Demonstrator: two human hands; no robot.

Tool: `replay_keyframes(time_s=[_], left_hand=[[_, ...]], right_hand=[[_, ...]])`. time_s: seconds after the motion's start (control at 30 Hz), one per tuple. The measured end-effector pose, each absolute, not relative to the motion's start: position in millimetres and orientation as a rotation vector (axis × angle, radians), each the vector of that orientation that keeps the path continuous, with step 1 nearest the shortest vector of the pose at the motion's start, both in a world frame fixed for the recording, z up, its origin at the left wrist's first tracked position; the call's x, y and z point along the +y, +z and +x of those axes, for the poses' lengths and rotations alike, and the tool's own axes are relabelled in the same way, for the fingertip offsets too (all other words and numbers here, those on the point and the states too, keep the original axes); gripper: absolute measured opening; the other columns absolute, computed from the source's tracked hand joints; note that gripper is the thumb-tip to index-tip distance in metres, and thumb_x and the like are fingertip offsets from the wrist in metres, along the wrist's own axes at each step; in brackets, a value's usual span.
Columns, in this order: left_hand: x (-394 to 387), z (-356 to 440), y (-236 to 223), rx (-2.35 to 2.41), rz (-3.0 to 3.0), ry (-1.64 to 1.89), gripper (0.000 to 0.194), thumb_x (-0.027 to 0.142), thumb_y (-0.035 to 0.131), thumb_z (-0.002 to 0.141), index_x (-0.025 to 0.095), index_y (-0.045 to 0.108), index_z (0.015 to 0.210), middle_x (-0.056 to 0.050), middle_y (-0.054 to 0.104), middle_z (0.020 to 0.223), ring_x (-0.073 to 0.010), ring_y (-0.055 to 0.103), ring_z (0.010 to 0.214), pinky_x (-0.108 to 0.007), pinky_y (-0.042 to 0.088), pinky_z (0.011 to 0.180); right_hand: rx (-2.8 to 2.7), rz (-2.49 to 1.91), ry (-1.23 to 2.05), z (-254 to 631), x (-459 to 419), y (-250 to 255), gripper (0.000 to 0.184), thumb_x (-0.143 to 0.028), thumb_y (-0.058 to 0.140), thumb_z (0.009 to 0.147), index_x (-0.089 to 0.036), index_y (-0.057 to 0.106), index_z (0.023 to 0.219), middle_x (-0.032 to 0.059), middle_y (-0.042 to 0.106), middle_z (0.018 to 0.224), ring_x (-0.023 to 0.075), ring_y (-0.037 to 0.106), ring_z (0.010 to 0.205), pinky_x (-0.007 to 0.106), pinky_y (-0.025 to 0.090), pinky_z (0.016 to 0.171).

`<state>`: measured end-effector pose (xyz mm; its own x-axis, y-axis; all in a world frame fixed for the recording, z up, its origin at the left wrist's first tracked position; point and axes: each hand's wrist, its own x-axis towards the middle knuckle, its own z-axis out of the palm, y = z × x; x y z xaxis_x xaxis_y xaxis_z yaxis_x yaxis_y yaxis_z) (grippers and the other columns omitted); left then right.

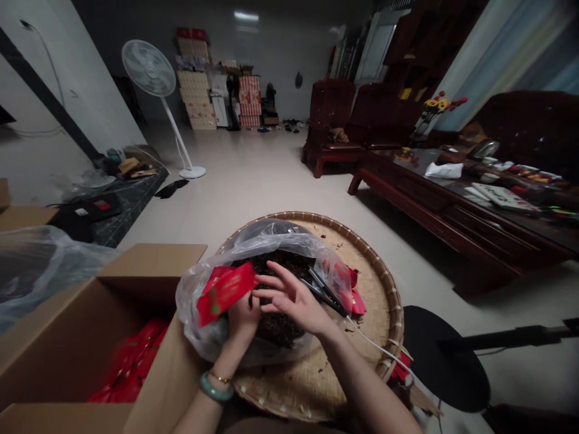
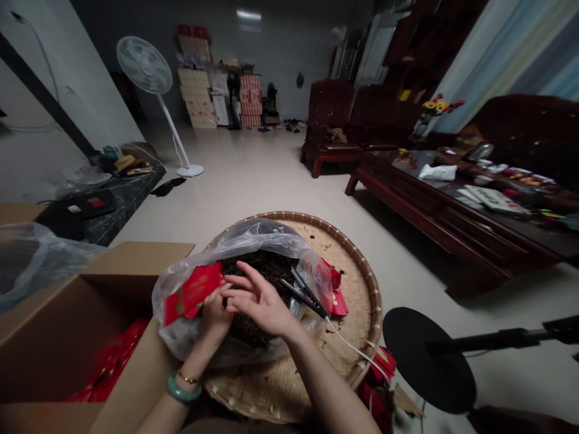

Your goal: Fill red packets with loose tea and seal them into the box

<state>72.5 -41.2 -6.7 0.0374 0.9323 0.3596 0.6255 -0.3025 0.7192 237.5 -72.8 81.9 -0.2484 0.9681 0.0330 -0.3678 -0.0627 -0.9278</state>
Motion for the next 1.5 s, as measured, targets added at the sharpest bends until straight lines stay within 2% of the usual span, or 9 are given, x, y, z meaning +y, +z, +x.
replay_keyframes(time_s=[0.13,0.3,0.5,0.67,0.77,0.9,1.07,1.33,1.5], left_hand=[[-27,45,4,2.066,2.193,1.013,0.035,0.024,0.045,0.085,0.014,0.06,0.115,-0.017,0.055,0.123,-0.0336,0.048,0.111,-0.048,0.039,0.091],[-20,25,11,2.222,2.247,0.55,0.04,0.033,0.053,0.083,0.012,0.06,0.116,-0.017,0.06,0.11,-0.0332,0.05,0.097,-0.043,0.044,0.077],[-20,25,9,2.169,2.311,0.713,0.024,0.029,0.057,0.081,0.018,0.068,0.099,-0.011,0.063,0.105,-0.0293,0.05,0.094,-0.038,0.042,0.08],[-19,23,10,2.001,2.099,0.985,0.015,0.03,0.059,0.077,0.019,0.067,0.083,-0.008,0.068,0.085,-0.0266,0.056,0.084,-0.038,0.043,0.078],[-25,37,18,1.788,1.801,1.107,0.018,0.036,0.064,0.073,0.02,0.068,0.081,-0.004,0.069,0.076,-0.0218,0.06,0.07,-0.033,0.046,0.07],[-40,68,31,1.487,1.533,1.101,0.021,0.037,0.071,0.065,0.019,0.07,0.075,-0.002,0.071,0.071,-0.0195,0.062,0.065,-0.029,0.048,0.064],[-50,92,36,1.271,1.302,1.107,0.025,0.036,0.076,0.057,0.016,0.068,0.068,-0.002,0.069,0.065,-0.0169,0.061,0.061,-0.025,0.049,0.06],[-54,96,31,1.213,1.233,1.086,0.024,0.034,0.076,0.058,0.015,0.066,0.07,-0.002,0.069,0.067,-0.017,0.063,0.063,-0.026,0.051,0.063],[-52,90,26,1.189,1.36,0.928,0.02,0.031,0.074,0.06,0.017,0.071,0.074,-0.005,0.073,0.073,-0.0208,0.067,0.068,-0.029,0.053,0.066]], right_hand=[[-0.985,-0.934,1.535,237,-72,79,0.054,-0.05,0.068,0.072,-0.023,0.054,0.116,0.0113,0.061,0.118,0.0223,0.065,0.1,0.039,0.055,0.082],[-0.882,-1.129,1.494,262,-73,43,0.045,-0.053,0.069,0.069,-0.018,0.062,0.096,0.0068,0.068,0.086,0.0185,0.069,0.077,0.031,0.055,0.064],[-0.878,-1.175,1.501,265,-75,27,0.046,-0.054,0.072,0.065,-0.017,0.063,0.091,0.0054,0.068,0.081,0.0154,0.067,0.07,0.025,0.052,0.057],[-0.999,-1.214,1.408,262,-72,19,0.04,-0.052,0.065,0.073,-0.018,0.063,0.094,0.0064,0.069,0.083,0.0177,0.067,0.073,0.029,0.054,0.058],[-1.255,-1.242,1.132,254,-74,20,0.032,-0.042,0.058,0.082,-0.021,0.062,0.106,0.0093,0.067,0.101,0.0217,0.065,0.092,0.036,0.056,0.072],[-1.647,-1.198,0.595,240,-75,27,0.044,-0.025,0.055,0.086,-0.026,0.05,0.13,0.01,0.054,0.128,0.0231,0.05,0.118,0.043,0.043,0.099],[-1.774,-1.167,0.278,236,-75,27,0.041,-0.02,0.046,0.091,-0.027,0.049,0.132,0.0105,0.061,0.116,0.0222,0.055,0.107,0.041,0.048,0.092],[-1.614,-1.177,0.393,240,-79,24,0.02,-0.023,0.053,0.088,-0.025,0.067,0.102,0.0082,0.066,0.099,0.0205,0.06,0.093,0.037,0.051,0.08],[-1.524,-1.327,0.381,251,-75,24,0.011,-0.023,0.056,0.085,-0.02,0.065,0.081,0.0054,0.058,0.083,0.0181,0.056,0.079,0.031,0.049,0.069]])
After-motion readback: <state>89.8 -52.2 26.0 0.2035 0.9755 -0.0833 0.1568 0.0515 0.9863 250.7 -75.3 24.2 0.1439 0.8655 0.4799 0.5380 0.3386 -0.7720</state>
